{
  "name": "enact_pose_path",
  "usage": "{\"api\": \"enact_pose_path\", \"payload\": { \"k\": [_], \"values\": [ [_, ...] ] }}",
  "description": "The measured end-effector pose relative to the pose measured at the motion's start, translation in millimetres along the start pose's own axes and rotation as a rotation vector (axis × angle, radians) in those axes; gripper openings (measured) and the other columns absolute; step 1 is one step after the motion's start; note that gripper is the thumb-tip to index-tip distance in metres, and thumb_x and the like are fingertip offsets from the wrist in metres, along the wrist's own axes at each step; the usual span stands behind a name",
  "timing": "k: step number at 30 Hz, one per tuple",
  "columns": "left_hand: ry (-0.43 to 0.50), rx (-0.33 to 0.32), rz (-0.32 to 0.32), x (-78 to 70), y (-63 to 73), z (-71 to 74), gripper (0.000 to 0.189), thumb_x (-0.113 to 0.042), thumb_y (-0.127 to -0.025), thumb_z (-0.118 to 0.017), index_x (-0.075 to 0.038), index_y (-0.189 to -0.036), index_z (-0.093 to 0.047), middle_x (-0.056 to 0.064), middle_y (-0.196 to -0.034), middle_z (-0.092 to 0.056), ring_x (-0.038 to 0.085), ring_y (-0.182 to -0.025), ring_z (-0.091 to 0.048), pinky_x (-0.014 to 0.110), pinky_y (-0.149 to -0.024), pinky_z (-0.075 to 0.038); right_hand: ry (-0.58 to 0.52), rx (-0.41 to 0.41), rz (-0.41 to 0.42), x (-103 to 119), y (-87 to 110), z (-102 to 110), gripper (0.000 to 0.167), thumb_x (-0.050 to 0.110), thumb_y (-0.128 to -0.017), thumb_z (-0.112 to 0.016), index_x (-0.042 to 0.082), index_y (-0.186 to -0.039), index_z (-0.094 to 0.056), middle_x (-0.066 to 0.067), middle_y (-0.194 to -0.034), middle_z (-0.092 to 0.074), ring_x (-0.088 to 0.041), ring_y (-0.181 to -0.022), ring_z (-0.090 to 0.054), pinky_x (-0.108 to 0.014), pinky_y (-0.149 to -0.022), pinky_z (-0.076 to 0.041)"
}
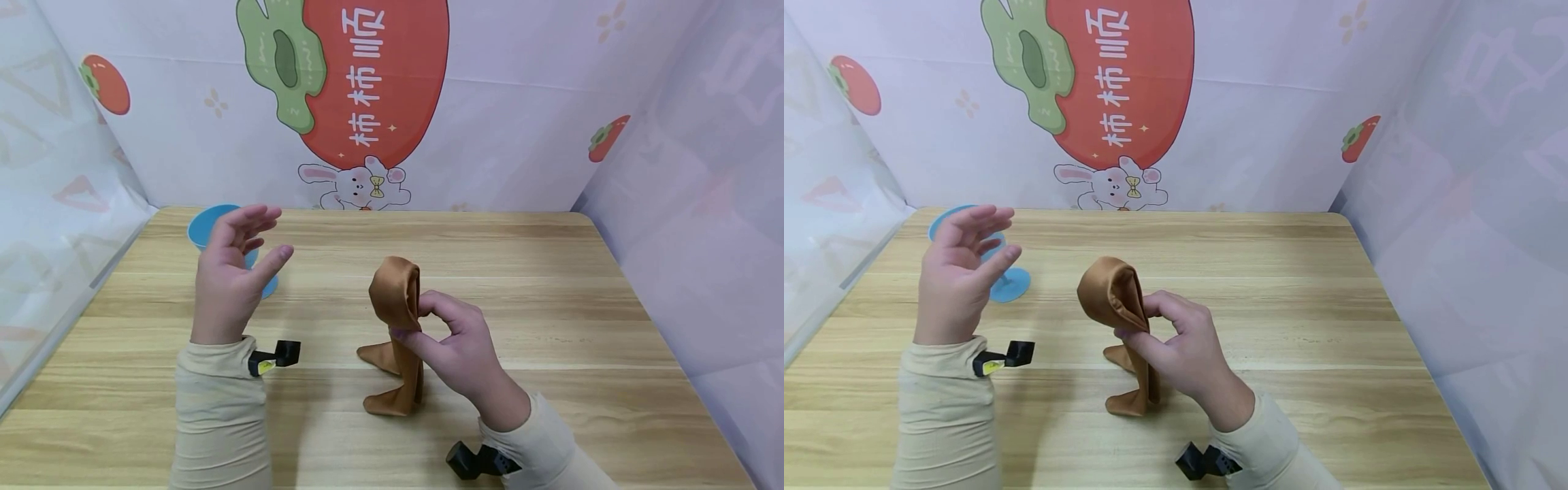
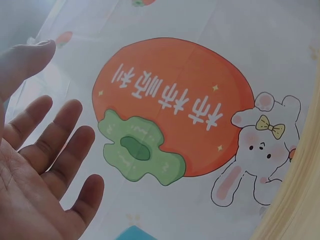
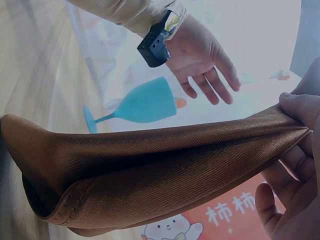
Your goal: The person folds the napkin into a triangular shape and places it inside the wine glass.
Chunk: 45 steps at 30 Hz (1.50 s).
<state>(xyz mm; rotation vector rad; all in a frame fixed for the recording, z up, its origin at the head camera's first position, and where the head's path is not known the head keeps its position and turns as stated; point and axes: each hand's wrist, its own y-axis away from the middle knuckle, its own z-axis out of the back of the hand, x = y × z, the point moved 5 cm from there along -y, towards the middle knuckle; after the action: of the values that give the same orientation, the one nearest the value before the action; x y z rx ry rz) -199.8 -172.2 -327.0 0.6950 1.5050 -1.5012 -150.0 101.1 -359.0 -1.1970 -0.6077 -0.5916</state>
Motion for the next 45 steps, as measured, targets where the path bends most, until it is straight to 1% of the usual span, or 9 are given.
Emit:
{"api": "enact_pose_path", "payload": {
  "k": [2, 6, 13, 18, 21, 25, 32, 37, 45],
  "values": [
    [-0.002, -0.02, 0.005, 1.1, -0.4, 2.8, 0.05, -0.001, -0.089, -0.073, -0.011, -0.135, -0.055, 0.004, -0.132, -0.062, 0.021, -0.124, -0.054, 0.033, -0.098, -0.037, 0.001, -0.001, 0.001, 0.1, -0.1, -0.1, 0.024, -0.008, -0.077, -0.077, 0.008, -0.093, -0.07, -0.003, -0.083, -0.069, -0.015, -0.08, -0.066, -0.028, -0.077, -0.053],
    [0.043, -0.07, 0.015, 4.8, -1.5, 8.9, 0.048, 0.0, -0.088, -0.074, -0.01, -0.132, -0.057, 0.007, -0.131, -0.062, 0.024, -0.123, -0.054, 0.035, -0.098, -0.035, 0.001, -0.003, 0.002, 0.3, -0.1, -0.3, 0.024, -0.009, -0.077, -0.077, 0.007, -0.093, -0.07, -0.003, -0.083, -0.069, -0.015, -0.08, -0.066, -0.028, -0.077, -0.053],
    [0.118, -0.19, 0.021, 12.5, -3.6, 20.6, 0.046, 0.0, -0.086, -0.075, -0.009, -0.129, -0.059, 0.01, -0.13, -0.063, 0.026, -0.121, -0.053, 0.035, -0.096, -0.035, 0.006, -0.004, -0.005, 0.4, -0.2, -0.6, 0.023, -0.008, -0.078, -0.077, 0.008, -0.093, -0.07, -0.003, -0.083, -0.07, -0.015, -0.08, -0.066, -0.029, -0.077, -0.053],
    [0.185, -0.288, -0.001, 16.7, -4.8, 29.5, 0.048, 0.001, -0.084, -0.077, -0.007, -0.128, -0.058, 0.012, -0.13, -0.06, 0.028, -0.124, -0.05, 0.032, -0.094, -0.036, 0.006, -0.005, -0.005, 0.6, -0.3, -0.3, 0.023, -0.009, -0.078, -0.077, 0.008, -0.093, -0.07, -0.003, -0.083, -0.07, -0.015, -0.08, -0.066, -0.029, -0.077, -0.053],
    [0.197, -0.343, -0.015, 18.2, -5.1, 35.2, 0.049, 0.001, -0.083, -0.077, -0.006, -0.127, -0.058, 0.012, -0.131, -0.059, 0.028, -0.125, -0.048, 0.03, -0.092, -0.036, 0.006, -0.007, -0.006, 0.8, -0.4, 0.0, 0.023, -0.009, -0.078, -0.077, 0.007, -0.093, -0.07, -0.003, -0.083, -0.07, -0.015, -0.08, -0.066, -0.028, -0.077, -0.053],
    [0.165, -0.39, 0.019, 21.2, -4.8, 41.6, 0.05, -0.002, -0.083, -0.079, -0.007, -0.128, -0.059, 0.009, -0.132, -0.058, 0.026, -0.125, -0.048, 0.029, -0.091, -0.034, 0.002, -0.007, -0.009, 0.9, -0.3, 0.0, 0.024, -0.009, -0.078, -0.077, 0.007, -0.094, -0.071, -0.004, -0.083, -0.07, -0.015, -0.08, -0.067, -0.029, -0.078, -0.053],
    [0.099, -0.424, 0.117, 28.4, -4.8, 49.0, 0.054, -0.006, -0.083, -0.08, -0.01, -0.132, -0.058, 0.005, -0.136, -0.054, 0.022, -0.129, -0.044, 0.029, -0.093, -0.032, -0.001, -0.005, -0.003, 0.8, -0.2, -0.1, 0.024, -0.009, -0.077, -0.077, 0.007, -0.094, -0.07, -0.003, -0.083, -0.07, -0.015, -0.08, -0.067, -0.028, -0.077, -0.053],
    [0.065, -0.454, 0.15, 31.8, -4.5, 54.3, 0.056, -0.007, -0.083, -0.08, -0.012, -0.134, -0.057, 0.003, -0.138, -0.052, 0.02, -0.13, -0.043, 0.031, -0.095, -0.031, -0.003, -0.005, 0.005, 0.8, -0.3, 0.2, 0.024, -0.009, -0.077, -0.077, 0.007, -0.094, -0.07, -0.003, -0.083, -0.07, -0.015, -0.08, -0.066, -0.028, -0.077, -0.053],
    [-0.053, -0.466, 0.205, 36.4, -3.8, 58.3, 0.06, -0.011, -0.086, -0.078, -0.018, -0.139, -0.052, -0.003, -0.143, -0.049, 0.013, -0.134, -0.039, 0.034, -0.101, -0.028, -0.002, -0.006, 0.006, 0.8, 0.2, 1.2, 0.024, -0.008, -0.077, -0.077, 0.007, -0.094, -0.07, -0.003, -0.083, -0.07, -0.015, -0.08, -0.067, -0.028, -0.077, -0.053]
  ]
}}
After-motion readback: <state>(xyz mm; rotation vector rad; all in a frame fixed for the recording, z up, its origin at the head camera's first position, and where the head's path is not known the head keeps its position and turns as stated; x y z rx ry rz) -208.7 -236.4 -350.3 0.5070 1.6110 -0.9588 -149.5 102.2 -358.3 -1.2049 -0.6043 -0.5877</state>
